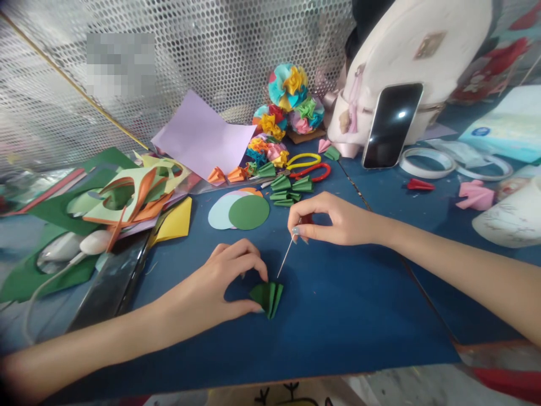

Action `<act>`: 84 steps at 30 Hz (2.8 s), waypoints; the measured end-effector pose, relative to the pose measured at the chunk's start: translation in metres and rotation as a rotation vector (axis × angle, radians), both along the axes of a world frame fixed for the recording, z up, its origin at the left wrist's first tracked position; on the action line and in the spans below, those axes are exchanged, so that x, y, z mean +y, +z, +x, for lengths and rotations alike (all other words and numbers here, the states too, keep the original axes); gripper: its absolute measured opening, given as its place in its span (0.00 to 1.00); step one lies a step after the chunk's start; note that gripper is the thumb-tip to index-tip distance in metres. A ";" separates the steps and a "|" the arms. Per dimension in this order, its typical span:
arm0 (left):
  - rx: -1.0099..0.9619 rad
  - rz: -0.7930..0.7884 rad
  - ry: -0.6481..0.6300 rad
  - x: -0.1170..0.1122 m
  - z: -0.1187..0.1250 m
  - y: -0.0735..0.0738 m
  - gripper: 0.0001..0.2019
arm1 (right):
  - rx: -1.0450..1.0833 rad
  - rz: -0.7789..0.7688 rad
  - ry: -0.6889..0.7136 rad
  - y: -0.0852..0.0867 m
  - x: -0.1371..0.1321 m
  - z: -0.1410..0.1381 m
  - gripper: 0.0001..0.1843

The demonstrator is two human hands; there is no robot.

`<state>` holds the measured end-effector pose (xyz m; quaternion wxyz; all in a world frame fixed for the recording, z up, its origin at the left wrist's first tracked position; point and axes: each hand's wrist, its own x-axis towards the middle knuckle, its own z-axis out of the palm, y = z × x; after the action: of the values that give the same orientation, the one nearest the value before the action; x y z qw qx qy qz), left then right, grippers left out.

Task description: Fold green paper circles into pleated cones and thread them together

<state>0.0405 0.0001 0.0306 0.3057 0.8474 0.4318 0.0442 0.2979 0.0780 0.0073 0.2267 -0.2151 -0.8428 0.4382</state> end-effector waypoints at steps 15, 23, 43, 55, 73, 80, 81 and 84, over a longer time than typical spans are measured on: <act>-0.054 -0.005 0.019 -0.014 0.011 0.001 0.14 | -0.017 -0.032 0.065 -0.003 -0.008 -0.004 0.07; -0.286 -0.197 0.146 0.001 0.008 0.004 0.09 | 0.005 -0.029 0.042 0.000 -0.016 -0.009 0.07; -0.598 -0.343 0.417 0.034 0.007 -0.021 0.05 | -0.079 0.125 -0.226 -0.012 -0.023 -0.013 0.05; -0.584 -0.340 0.356 0.031 0.007 -0.022 0.07 | -0.097 0.413 -0.244 -0.011 -0.030 -0.016 0.06; -0.391 -0.094 0.178 0.028 0.013 -0.014 0.09 | -0.104 0.466 -0.264 -0.009 -0.037 -0.020 0.07; -0.465 -0.323 0.275 0.029 0.011 -0.015 0.06 | -0.074 0.299 -0.248 -0.009 -0.037 -0.021 0.07; -0.475 -0.345 0.285 0.030 0.011 -0.015 0.05 | -0.074 0.284 -0.251 -0.009 -0.037 -0.021 0.07; -0.488 -0.373 0.309 0.031 0.011 -0.014 0.05 | -0.066 0.252 -0.253 -0.009 -0.037 -0.021 0.07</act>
<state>0.0514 0.0308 0.0162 0.5393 0.6660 0.4697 0.2119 0.2766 0.0409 -0.0016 0.2773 -0.3037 -0.8643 0.2897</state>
